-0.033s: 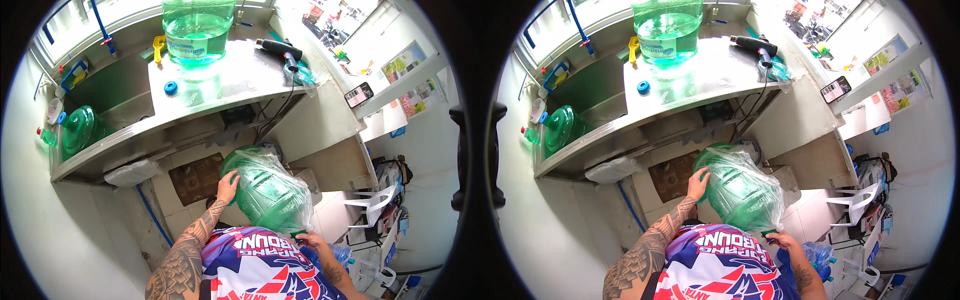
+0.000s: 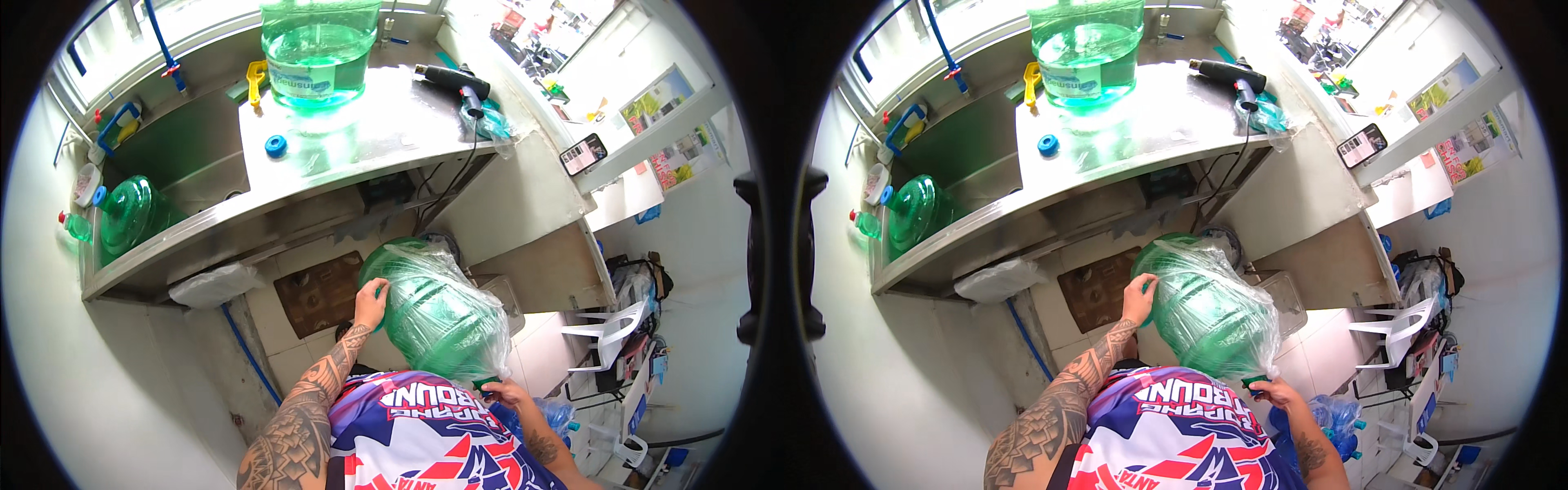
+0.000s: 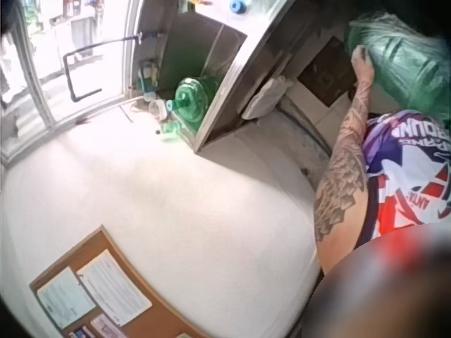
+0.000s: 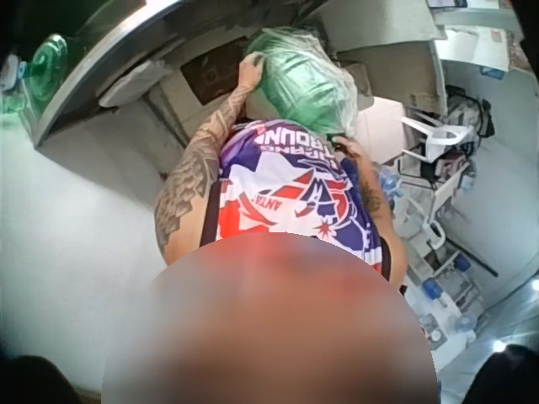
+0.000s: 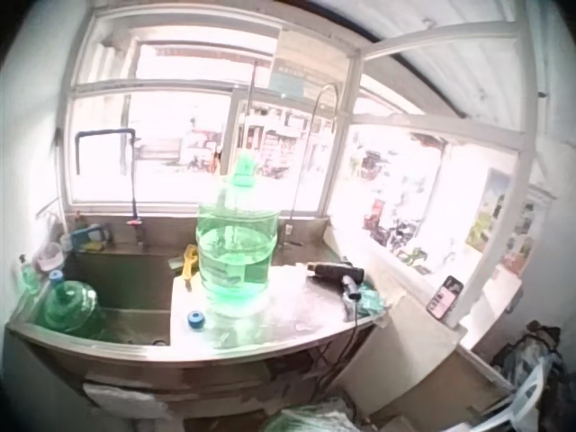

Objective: The person wraps a large water jug in a plastic bag, ties the bag, and places it on the floor. They then unwrap another jug, rinse it under a tap, and rewrap it.

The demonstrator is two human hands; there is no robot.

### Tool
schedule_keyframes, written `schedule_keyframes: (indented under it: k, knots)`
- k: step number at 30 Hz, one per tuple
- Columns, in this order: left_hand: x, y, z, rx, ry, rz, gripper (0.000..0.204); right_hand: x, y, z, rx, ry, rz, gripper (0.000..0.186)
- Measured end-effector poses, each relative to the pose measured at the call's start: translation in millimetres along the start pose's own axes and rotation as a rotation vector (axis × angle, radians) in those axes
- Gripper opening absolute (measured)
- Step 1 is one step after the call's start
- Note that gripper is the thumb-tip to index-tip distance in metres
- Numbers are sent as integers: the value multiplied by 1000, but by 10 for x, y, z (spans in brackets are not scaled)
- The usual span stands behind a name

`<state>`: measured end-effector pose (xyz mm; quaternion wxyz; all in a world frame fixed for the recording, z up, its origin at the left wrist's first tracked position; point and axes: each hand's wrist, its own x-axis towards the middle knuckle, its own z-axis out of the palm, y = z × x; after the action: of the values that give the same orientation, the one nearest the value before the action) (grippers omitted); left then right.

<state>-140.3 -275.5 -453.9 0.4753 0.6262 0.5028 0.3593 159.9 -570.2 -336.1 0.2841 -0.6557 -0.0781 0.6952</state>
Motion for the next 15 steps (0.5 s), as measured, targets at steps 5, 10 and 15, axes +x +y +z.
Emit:
schedule_keyframes:
  k: [5,10,15]
  knots:
    - [305,-29,148,64,-111,121,20,51,182,86,272,6,-102,34]
    - [-19,159,223,11,-355,118,22,21,458,102,324,29,-55,29]
    - [-412,471,363,-10,-660,102,24,155,618,65,373,85,33,25]
